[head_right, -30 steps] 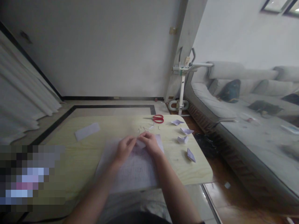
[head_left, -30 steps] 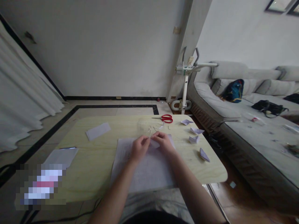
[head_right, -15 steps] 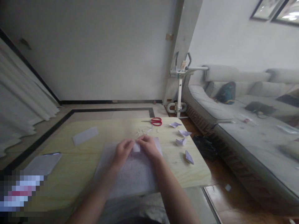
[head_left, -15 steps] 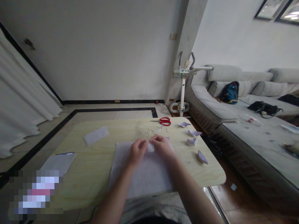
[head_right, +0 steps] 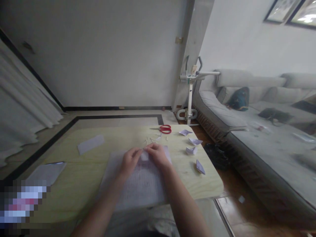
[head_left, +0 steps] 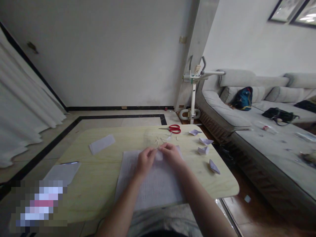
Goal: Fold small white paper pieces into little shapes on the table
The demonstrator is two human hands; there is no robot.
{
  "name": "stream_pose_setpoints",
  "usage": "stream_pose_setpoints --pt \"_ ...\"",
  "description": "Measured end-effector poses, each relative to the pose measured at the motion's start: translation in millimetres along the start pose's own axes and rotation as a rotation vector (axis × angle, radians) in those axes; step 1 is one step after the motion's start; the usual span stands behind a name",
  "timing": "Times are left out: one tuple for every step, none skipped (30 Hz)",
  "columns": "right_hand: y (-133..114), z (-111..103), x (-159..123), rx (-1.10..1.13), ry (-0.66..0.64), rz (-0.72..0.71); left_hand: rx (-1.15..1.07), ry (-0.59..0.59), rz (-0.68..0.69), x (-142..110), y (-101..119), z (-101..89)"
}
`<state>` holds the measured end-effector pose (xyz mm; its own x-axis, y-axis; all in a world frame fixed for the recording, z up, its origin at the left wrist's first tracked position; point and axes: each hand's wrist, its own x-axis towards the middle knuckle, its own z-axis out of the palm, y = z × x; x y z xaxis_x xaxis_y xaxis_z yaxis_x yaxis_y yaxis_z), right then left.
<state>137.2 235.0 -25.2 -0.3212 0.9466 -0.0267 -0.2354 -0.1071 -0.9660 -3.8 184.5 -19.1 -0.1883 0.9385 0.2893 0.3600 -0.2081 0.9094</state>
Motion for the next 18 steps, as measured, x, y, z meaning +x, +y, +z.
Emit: stream_pose_setpoints --pt "-0.3 0.3 -0.1 0.019 0.005 -0.002 0.004 -0.007 -0.001 -0.3 -0.5 0.5" --pt "-0.3 0.6 0.0 0.04 0.014 -0.004 0.015 -0.016 0.001 -0.8 -1.2 0.9" --pt "-0.1 0.7 0.2 0.058 0.025 -0.004 0.032 -0.027 0.006 -1.3 -1.9 1.4" --pt "0.4 0.6 0.5 0.071 0.035 -0.004 0.052 -0.039 0.015 -1.7 -2.6 1.7" --pt "0.9 0.4 0.8 0.081 0.043 -0.004 0.069 -0.048 0.024 -2.1 -3.2 2.0" --pt "1.6 0.2 1.2 0.087 0.048 -0.003 0.081 -0.053 0.031 -2.4 -3.7 2.2" --pt "2.1 -0.1 1.5 0.094 0.049 0.001 0.087 -0.055 0.034 -2.5 -4.1 2.2" --pt "2.5 -0.3 1.8 0.099 0.046 0.007 0.089 -0.056 0.033 -2.3 -4.3 2.2" --pt "2.6 -0.4 2.0 0.099 0.042 0.012 0.087 -0.055 0.03 -2.0 -4.4 2.1" --pt "2.4 -0.4 2.1 0.097 0.04 0.012 0.085 -0.055 0.027 -1.6 -4.5 1.9" --pt "1.9 -0.3 2.0 0.092 0.039 0.008 0.084 -0.055 0.026 -1.2 -4.6 1.8" --pt "1.2 0.0 1.8 0.088 0.038 0.003 0.086 -0.055 0.029 -0.7 -4.8 1.6" --pt "0.3 0.4 1.5 0.084 0.036 -0.006 0.091 -0.056 0.033 -0.4 -5.0 1.5" --pt "-0.6 0.8 1.0 0.078 0.034 -0.013 0.097 -0.056 0.039 -0.2 -5.3 1.4" --pt "-1.6 1.2 0.6 0.069 0.032 -0.017 0.105 -0.054 0.045 -0.1 -5.6 1.4" --pt "-2.4 1.7 0.1 0.058 0.031 -0.017 0.111 -0.051 0.049 -0.2 -5.8 1.4" --pt "-3.1 2.2 -0.4 0.046 0.028 -0.013 0.113 -0.047 0.051 -0.3 -6.1 1.4" --pt "-3.5 2.7 -0.7 0.037 0.025 -0.011 0.111 -0.045 0.051 -0.5 -6.2 1.4"
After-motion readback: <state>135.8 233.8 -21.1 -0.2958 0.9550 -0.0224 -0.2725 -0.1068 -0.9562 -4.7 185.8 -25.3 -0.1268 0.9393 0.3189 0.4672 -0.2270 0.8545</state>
